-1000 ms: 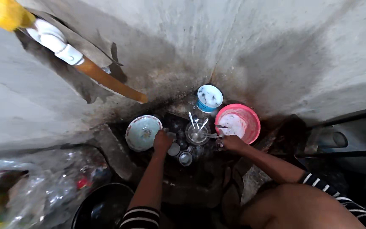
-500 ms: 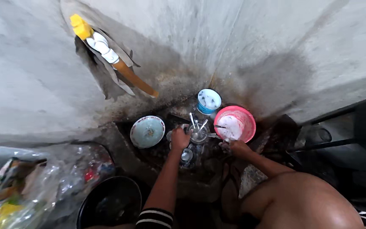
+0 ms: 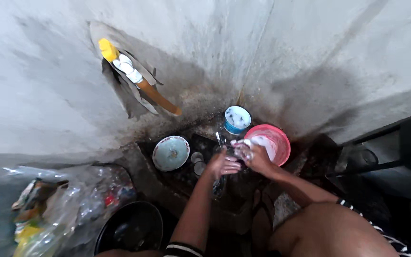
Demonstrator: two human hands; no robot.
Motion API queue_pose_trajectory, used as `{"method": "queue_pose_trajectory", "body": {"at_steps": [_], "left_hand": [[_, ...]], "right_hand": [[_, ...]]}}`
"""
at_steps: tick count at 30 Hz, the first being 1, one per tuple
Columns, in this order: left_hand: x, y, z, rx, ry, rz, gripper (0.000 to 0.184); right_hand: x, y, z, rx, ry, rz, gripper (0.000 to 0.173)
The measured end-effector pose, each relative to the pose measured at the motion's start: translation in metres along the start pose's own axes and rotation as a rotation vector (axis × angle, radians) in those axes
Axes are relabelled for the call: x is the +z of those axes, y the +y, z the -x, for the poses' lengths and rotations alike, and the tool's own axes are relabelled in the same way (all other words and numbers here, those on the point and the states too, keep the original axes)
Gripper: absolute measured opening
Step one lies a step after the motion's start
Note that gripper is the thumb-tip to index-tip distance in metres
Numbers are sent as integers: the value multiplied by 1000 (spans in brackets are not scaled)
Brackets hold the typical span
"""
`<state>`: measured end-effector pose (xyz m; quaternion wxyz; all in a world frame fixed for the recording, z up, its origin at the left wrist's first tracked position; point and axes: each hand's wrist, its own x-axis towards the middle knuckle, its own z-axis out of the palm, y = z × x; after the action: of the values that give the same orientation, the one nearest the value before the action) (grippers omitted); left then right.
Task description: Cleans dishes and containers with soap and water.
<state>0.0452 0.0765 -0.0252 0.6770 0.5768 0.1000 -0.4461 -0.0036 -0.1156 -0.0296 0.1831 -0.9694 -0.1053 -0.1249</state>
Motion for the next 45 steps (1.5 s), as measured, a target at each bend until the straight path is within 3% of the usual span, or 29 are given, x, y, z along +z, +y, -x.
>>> {"method": "queue_pose_trajectory", "body": {"at_steps": [3,6,8,10,12,13,16,18,20,23,26,29,32,34,36,38,40,42,45], "left_hand": [[11,-1,5,48,60,218,46],[6,-4,10,162,233,62,29],[6,-11,8,223,261,17,29],[9,-15,-1,270,281,-71,31],[10,-16,-4,328,340,-325,34],[11,-13,2,345,348,-485,34],[27,-6,26,390,325,-815,38],[29,-11,29,374,357,-1021,36],[26,-16,29,313,379,-1208,39],[31,-19,32,197,356,-1340,40],[35,-15,37,203,339,-1317,40],[42,-8,43,197,357,-1247,40],[46,-13,39,313,452,-961,36],[38,-22,27,417,515,-800,36],[38,-23,17,457,574,-807,35],[53,-25,19,376,560,-927,39],[64,-32,21,289,533,-998,41],[64,-38,20,276,520,-1011,44],[55,-34,34,238,421,-1006,42]], "right_hand": [[21,-13,9,-218,126,-5,20],[15,-13,4,-279,-22,-223,40],[7,-15,-5,-186,-58,-417,40],[-9,-20,-20,-14,68,-533,42],[-20,-14,-35,112,186,-521,47],[-26,-10,-39,93,174,-457,49],[-25,-9,-37,-125,-94,-175,62],[-7,-3,-37,-216,-118,-51,50],[2,5,-43,-203,-132,26,41],[6,22,-54,-141,-290,2,46],[16,36,-61,-134,-165,-117,46],[15,36,-65,284,-74,-397,49],[21,34,-72,914,213,-1060,59],[31,21,-59,976,256,-1457,66],[33,-12,-40,820,101,-1678,60],[26,-40,-31,810,-16,-1667,45],[23,-41,-37,899,78,-1638,40],[26,-30,-45,889,213,-1373,37],[27,0,-45,664,181,-864,46]]}}
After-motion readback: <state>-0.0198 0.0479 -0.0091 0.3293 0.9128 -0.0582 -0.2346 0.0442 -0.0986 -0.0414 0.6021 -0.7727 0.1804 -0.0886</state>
